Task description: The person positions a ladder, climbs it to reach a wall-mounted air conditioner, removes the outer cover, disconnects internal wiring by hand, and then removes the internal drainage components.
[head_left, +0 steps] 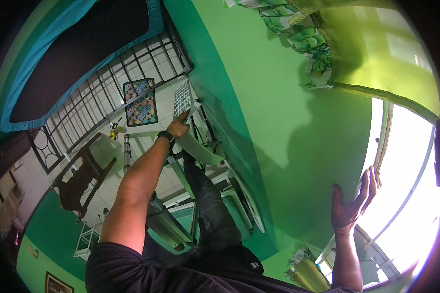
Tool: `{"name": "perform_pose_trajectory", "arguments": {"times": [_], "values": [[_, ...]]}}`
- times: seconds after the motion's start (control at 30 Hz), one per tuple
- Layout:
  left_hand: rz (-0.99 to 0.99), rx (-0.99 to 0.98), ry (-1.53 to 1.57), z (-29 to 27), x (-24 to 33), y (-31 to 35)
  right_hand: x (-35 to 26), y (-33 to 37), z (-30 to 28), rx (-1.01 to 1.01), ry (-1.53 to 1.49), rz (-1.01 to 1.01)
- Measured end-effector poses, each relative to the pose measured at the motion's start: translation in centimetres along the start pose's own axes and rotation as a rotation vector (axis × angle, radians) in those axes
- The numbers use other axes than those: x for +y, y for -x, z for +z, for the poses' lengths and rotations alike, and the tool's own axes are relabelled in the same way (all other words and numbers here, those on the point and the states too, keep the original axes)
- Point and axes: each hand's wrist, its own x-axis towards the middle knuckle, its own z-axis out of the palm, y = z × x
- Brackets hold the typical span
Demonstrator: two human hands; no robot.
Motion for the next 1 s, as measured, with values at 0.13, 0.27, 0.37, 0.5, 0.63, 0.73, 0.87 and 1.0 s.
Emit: {"name": "perform_pose_trajectory", "arguments": {"times": [0.13, 0.27, 0.37, 0.5, 0.63, 0.73, 0.87, 1.0], "values": [[0.053, -0.066, -0.025, 2.6, -2.4, -0.9, 0.3, -0.5, 0.9, -0.012, -0.010, 0.008], [-0.019, -0.231, -0.155, 4.3, 2.2, 0.2, 0.8, 0.7, 1.1, -0.023, 0.034, 0.037], [0.081, -0.204, -0.101, 7.9, -3.0, -1.9, 1.1, 0.9, 1.4, -0.036, 0.037, 0.049], [0.042, -0.259, -0.088, 11.4, -3.9, -3.6, 0.9, 1.3, 1.3, -0.093, 0.008, 0.128], [0.056, -0.289, -0.275, 14.4, -3.2, -3.8, 1.0, 2.6, 1.1, -0.130, 0.010, 0.249], [0.063, -0.301, -0.364, 16.5, -2.6, -2.9, 1.5, 3.3, 0.7, -0.211, 0.017, 0.318], [0.138, -0.268, -0.372, 18.6, -2.0, -0.2, 1.7, 2.8, 0.7, -0.232, 0.163, 0.119], [0.039, -0.297, -0.303, 18.9, 2.2, 2.0, 2.0, 3.7, 0.5, -0.267, 0.205, 0.179]]}}
